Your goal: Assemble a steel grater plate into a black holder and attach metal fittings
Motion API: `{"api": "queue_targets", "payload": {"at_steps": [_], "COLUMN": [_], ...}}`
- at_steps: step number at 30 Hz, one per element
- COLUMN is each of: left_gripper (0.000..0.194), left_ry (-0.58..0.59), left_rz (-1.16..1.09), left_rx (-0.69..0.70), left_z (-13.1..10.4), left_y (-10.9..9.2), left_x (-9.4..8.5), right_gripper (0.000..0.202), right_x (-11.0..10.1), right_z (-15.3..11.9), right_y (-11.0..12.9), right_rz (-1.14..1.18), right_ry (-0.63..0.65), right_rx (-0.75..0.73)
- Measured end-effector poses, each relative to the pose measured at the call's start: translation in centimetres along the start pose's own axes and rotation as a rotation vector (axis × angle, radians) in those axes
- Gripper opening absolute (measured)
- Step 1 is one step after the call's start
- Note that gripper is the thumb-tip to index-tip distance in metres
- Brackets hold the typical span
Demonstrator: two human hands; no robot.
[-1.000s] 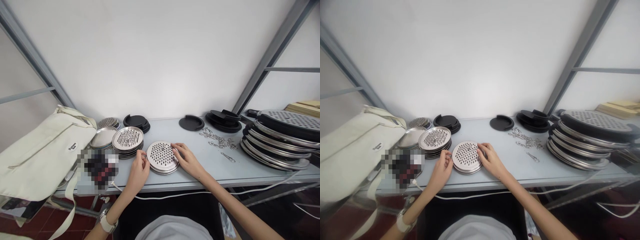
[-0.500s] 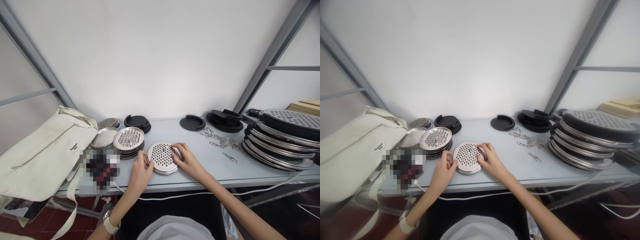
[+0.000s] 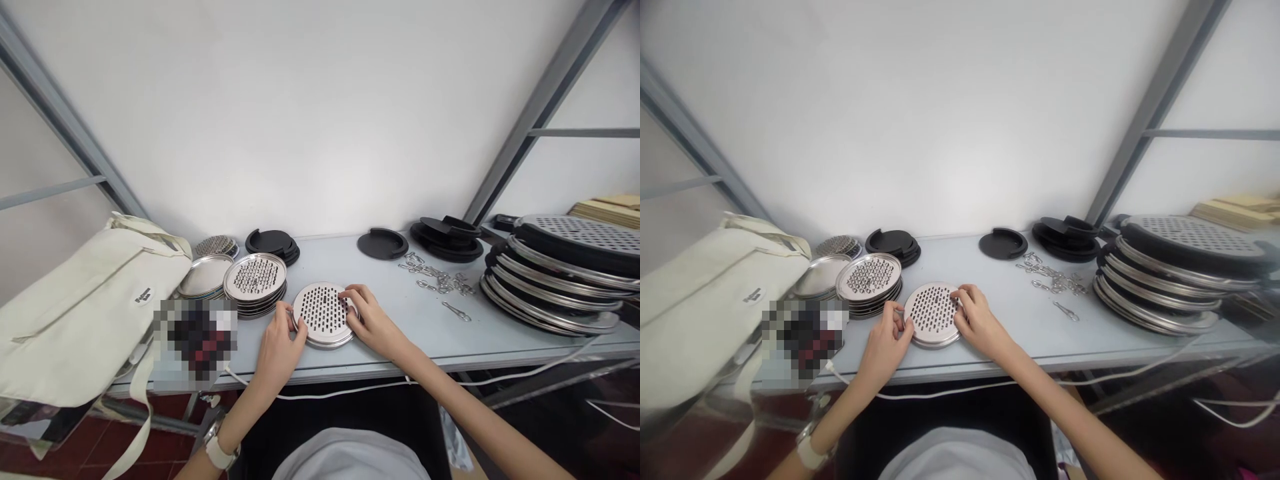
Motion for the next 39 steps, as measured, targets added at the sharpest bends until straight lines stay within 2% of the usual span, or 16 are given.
{"api": "queue_targets", "payload": {"at_steps": [15,21,30,36,39], "left_gripper": [0.018,0.018,0.018,0.019,0.025], "left_ry": [0.024,0.027,0.025,-0.057,-0.03], "left_rz": [0.091,0.118,0.102,0.035,0.044], "left_rx": [-0.02,-0.006,0.022,0.151,0.255], "left_z": [-0.2,-0.2,-0.3,-0.3,-0.5], "left_y": [-0.4,-0.6,-0.6,-1.4,-2.3], "left_x": [0.2,0.0,0.0,-0.5,-0.3], "right_gripper": [0.035,0.035,0.025,0.029,0.036], "right_x": [0.6,0.8,-0.1,-0.4,0.1], "right_z": [0.1,0.1,0.0,0.0,0.0], "right_y": [0.1,-0.2,0.1,0.9,1.2], "right_rz": [-0.303,-0.269,-0.146,-0.141,-0.168], "right_ry": [0.068,0.073,-0.002,-0.017,0.025], "right_rx": [-0.053,-0.042,0.016,-0.043,-0.104]}}
Point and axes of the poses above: each hand's wrist, its own z-axis towards the middle knuckle, its own x-axis out of the palm, y = z × x, the point moved 7 cm from there along z, towards the middle knuckle, and after that the axes turned 11 degrees about -z, right-handed, at the moved point
